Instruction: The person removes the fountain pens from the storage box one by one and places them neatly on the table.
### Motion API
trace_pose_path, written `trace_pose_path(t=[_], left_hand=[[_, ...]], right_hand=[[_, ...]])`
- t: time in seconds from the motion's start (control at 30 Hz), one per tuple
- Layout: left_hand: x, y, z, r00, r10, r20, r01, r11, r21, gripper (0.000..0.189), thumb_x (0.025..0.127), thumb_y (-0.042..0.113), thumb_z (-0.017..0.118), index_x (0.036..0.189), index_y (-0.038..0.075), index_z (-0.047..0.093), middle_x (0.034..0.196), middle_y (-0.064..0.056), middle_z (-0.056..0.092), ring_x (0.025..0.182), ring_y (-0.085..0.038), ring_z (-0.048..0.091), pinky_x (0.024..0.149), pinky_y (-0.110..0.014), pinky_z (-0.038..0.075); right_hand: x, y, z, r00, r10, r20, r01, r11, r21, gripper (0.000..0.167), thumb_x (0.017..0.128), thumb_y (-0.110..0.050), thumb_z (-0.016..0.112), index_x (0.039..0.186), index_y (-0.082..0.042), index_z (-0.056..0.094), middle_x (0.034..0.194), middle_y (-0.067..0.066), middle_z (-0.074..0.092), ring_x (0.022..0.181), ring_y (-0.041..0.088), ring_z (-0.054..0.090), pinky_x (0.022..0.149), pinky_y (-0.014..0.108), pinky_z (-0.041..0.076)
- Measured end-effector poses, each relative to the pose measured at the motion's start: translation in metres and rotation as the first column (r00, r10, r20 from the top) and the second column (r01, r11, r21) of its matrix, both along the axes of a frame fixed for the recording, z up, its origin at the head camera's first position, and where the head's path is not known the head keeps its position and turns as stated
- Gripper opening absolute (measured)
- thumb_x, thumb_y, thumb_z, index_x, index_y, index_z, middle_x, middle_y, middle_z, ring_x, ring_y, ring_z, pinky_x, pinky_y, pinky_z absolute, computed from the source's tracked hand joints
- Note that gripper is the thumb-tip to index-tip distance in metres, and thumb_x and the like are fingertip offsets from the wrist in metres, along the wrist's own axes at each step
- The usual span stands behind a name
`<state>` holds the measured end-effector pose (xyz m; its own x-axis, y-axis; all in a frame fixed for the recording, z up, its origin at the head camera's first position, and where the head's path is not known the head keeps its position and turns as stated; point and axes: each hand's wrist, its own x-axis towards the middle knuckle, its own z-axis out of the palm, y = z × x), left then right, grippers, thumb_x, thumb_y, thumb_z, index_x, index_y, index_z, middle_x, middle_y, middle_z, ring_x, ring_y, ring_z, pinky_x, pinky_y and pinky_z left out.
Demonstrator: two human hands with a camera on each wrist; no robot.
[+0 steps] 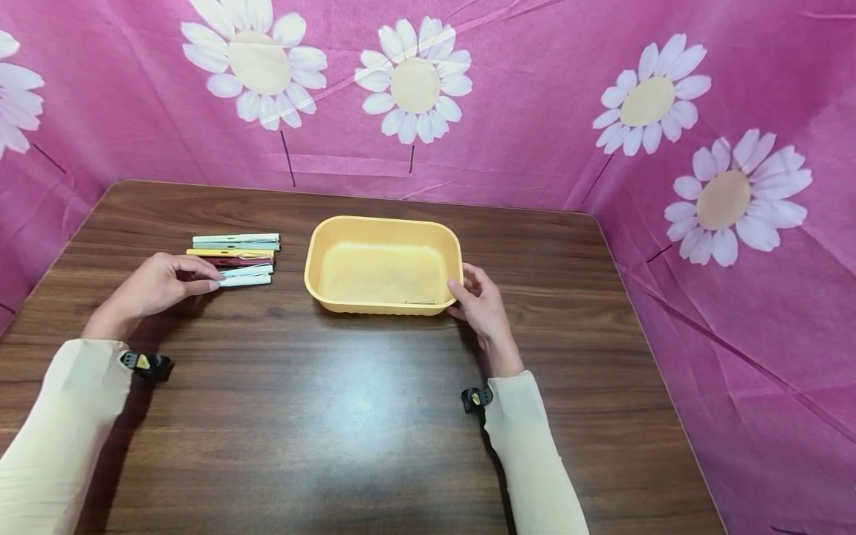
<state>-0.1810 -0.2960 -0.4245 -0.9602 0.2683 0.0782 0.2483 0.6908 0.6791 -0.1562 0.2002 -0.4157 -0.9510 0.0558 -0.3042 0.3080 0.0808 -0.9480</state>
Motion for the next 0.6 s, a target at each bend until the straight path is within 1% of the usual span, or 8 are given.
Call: trace_pose_path(t=[0.13, 0.27, 0.37, 0.47, 0.5, 0.6], left_hand=[[0.0001, 0.0001, -0.0004, 1.0, 0.018, 0.002, -0.018, 1.0, -0.023, 0.008, 0.088, 0.007, 0.079, 0.096, 0.006, 0.081, 0.101, -0.016, 0.075, 0.08, 0.004, 0.053, 0.066, -0.014, 0.041], [-0.0008, 0.0014, -0.0005, 1.0, 0.031, -0.008, -0.031, 0.997, -0.064, 0.007, 0.089, 0.008, 0.079, 0.095, 0.008, 0.081, 0.099, -0.014, 0.075, 0.078, -0.008, 0.056, 0.067, -0.019, 0.041], [-0.0016, 0.0027, -0.0003, 0.999, 0.044, -0.01, -0.045, 0.994, -0.099, 0.007, 0.089, 0.009, 0.078, 0.096, 0.009, 0.081, 0.101, -0.015, 0.075, 0.086, -0.017, 0.06, 0.074, -0.027, 0.043], [-0.0023, 0.0033, -0.0007, 0.999, 0.049, 0.0, -0.049, 0.992, -0.114, 0.007, 0.09, 0.009, 0.077, 0.096, 0.009, 0.081, 0.104, -0.017, 0.075, 0.093, -0.026, 0.063, 0.079, -0.038, 0.045], [-0.0026, 0.0035, -0.0009, 0.999, 0.049, 0.002, -0.048, 0.992, -0.117, 0.007, 0.09, 0.009, 0.077, 0.096, 0.008, 0.081, 0.104, -0.017, 0.075, 0.095, -0.028, 0.063, 0.08, -0.041, 0.045], [-0.0041, 0.0038, -0.0016, 0.999, 0.042, -0.003, -0.042, 0.992, -0.122, 0.007, 0.09, 0.009, 0.077, 0.096, 0.008, 0.081, 0.103, -0.018, 0.075, 0.094, -0.029, 0.063, 0.08, -0.044, 0.045]], right_hand=[[0.0006, 0.0001, 0.0002, 1.0, 0.003, -0.006, -0.003, 1.0, -0.002, 0.051, 0.104, -0.013, 0.058, 0.152, -0.009, 0.043, 0.139, 0.022, 0.05, 0.094, 0.019, 0.067, 0.079, 0.032, 0.059], [0.0005, 0.0002, 0.0003, 1.0, 0.001, -0.009, -0.001, 1.0, -0.006, 0.051, 0.104, -0.013, 0.058, 0.152, -0.009, 0.043, 0.138, 0.022, 0.05, 0.095, 0.02, 0.067, 0.079, 0.033, 0.059], [0.0002, 0.0002, 0.0005, 1.0, 0.002, -0.007, -0.002, 1.0, -0.008, 0.051, 0.104, -0.013, 0.058, 0.152, -0.009, 0.043, 0.139, 0.021, 0.05, 0.097, 0.021, 0.067, 0.08, 0.034, 0.059], [0.0001, -0.0003, 0.001, 1.0, 0.001, 0.002, -0.001, 1.0, 0.002, 0.051, 0.104, -0.014, 0.058, 0.152, -0.009, 0.043, 0.138, 0.02, 0.05, 0.098, 0.022, 0.067, 0.08, 0.034, 0.059], [0.0001, -0.0004, 0.0012, 1.0, 0.001, 0.005, -0.001, 1.0, 0.007, 0.051, 0.104, -0.014, 0.058, 0.152, -0.01, 0.043, 0.138, 0.02, 0.05, 0.098, 0.022, 0.067, 0.08, 0.033, 0.059], [0.0002, -0.0003, 0.0015, 1.0, -0.001, 0.009, 0.001, 1.0, 0.02, 0.05, 0.104, -0.015, 0.058, 0.152, -0.01, 0.043, 0.136, 0.018, 0.051, 0.098, 0.022, 0.066, 0.08, 0.033, 0.059]])
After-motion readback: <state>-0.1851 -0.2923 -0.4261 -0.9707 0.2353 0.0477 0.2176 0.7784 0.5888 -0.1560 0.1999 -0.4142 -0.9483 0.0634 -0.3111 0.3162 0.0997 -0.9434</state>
